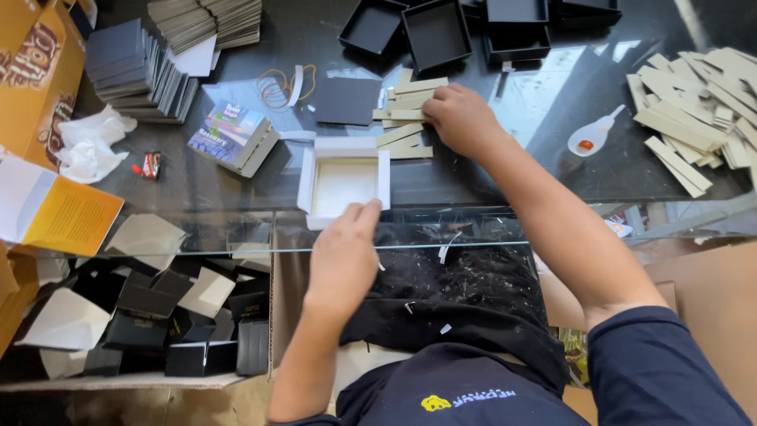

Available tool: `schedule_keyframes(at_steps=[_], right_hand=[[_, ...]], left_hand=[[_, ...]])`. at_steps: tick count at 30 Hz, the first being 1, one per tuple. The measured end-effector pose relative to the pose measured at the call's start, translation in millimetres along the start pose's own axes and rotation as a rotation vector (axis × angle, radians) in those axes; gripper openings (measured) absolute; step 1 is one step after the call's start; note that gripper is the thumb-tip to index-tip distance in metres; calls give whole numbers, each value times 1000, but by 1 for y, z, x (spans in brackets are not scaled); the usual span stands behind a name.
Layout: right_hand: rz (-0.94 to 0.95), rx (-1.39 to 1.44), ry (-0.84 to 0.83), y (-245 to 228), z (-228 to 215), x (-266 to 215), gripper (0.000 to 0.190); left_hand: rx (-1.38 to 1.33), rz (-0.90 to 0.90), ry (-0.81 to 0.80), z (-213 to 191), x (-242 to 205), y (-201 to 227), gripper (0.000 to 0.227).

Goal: The person assembles small rectangular boxes by folding white paper sheets into box shapes, inserting beige cardboard inserts, and closing them with black lids. The person repeats this process for multiple boxes on a glass table.

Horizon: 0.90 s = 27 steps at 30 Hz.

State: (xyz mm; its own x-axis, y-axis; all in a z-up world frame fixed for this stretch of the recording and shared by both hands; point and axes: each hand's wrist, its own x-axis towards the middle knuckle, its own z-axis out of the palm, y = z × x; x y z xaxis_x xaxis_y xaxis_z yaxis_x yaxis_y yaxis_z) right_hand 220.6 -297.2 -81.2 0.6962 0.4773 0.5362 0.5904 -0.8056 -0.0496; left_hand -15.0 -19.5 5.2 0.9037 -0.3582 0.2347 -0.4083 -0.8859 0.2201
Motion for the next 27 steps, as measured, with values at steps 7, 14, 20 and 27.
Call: schedule_keyframes(at_steps=[7,14,20,27], right_hand=[[133,139,82,-6,-56,-19,8],[119,738,-81,-125,-153,-18,22],[-123,500,-359,-152,-143,-9,16],[-145,340,-511,-164,-136,-5,24]], left_hand=[[-227,-186,-136,1,-5,-23,59],[-493,-3,-92,11,-1,-34,43],[-731,-52,-131,1,-3,-37,62],[-787,-77,-113,1,0,-46,63]])
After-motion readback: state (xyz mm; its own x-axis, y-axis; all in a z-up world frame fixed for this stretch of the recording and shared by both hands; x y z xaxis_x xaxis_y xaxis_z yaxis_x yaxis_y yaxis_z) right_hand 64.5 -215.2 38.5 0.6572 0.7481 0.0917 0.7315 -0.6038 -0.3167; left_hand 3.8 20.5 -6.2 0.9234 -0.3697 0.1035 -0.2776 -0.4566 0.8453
